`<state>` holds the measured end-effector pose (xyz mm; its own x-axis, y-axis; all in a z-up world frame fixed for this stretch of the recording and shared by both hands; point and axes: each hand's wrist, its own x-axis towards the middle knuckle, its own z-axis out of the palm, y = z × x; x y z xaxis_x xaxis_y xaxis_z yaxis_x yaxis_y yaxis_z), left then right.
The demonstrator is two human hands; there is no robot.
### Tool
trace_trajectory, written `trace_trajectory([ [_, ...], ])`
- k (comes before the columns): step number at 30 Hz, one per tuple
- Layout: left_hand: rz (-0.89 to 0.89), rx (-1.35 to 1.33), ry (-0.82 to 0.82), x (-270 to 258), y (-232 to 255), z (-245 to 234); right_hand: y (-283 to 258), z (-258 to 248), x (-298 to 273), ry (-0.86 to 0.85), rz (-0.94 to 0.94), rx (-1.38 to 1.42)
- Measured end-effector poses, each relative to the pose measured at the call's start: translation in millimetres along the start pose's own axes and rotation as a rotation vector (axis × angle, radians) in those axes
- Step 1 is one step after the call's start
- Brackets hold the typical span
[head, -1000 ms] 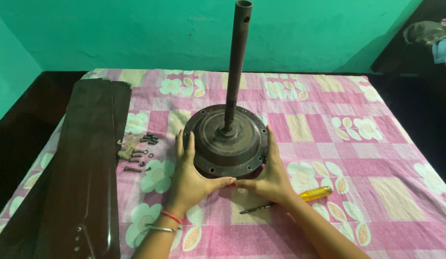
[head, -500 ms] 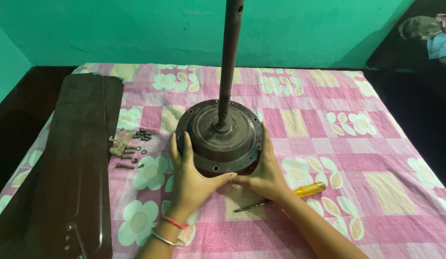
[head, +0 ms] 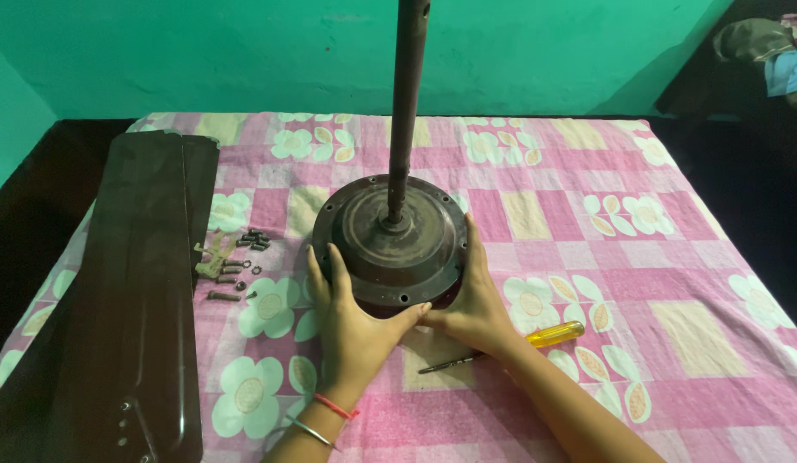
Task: The person disassembles a ceiling fan motor housing, removes the central shaft, and then reassembles the unit by inserting the shaft back into the stator and securing the housing with screws using a screwdriver.
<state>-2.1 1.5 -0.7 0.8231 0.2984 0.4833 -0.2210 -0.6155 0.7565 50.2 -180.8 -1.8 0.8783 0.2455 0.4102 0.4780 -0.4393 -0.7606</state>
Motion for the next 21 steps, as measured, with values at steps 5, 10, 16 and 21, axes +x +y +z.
trace_trajectory([
  [5,0.018,-0.019,-0.026,5.5,0.2,-5.5,-1.0,-1.4,0.7,-0.002,-0.011,-0.013],
  [10,-0.02,-0.078,-0.107,13.6,-10.4,-13.2,-3.3,-2.8,0.6,-0.017,0.033,-0.05],
  [16,-0.049,-0.096,-0.118,17.0,-14.5,-13.2,-1.4,-2.7,0.4,-0.022,-0.013,-0.035],
  [21,-0.021,-0.114,-0.117,16.6,-19.8,-11.5,-5.3,-4.6,1.5,-0.031,-0.045,-0.073],
])
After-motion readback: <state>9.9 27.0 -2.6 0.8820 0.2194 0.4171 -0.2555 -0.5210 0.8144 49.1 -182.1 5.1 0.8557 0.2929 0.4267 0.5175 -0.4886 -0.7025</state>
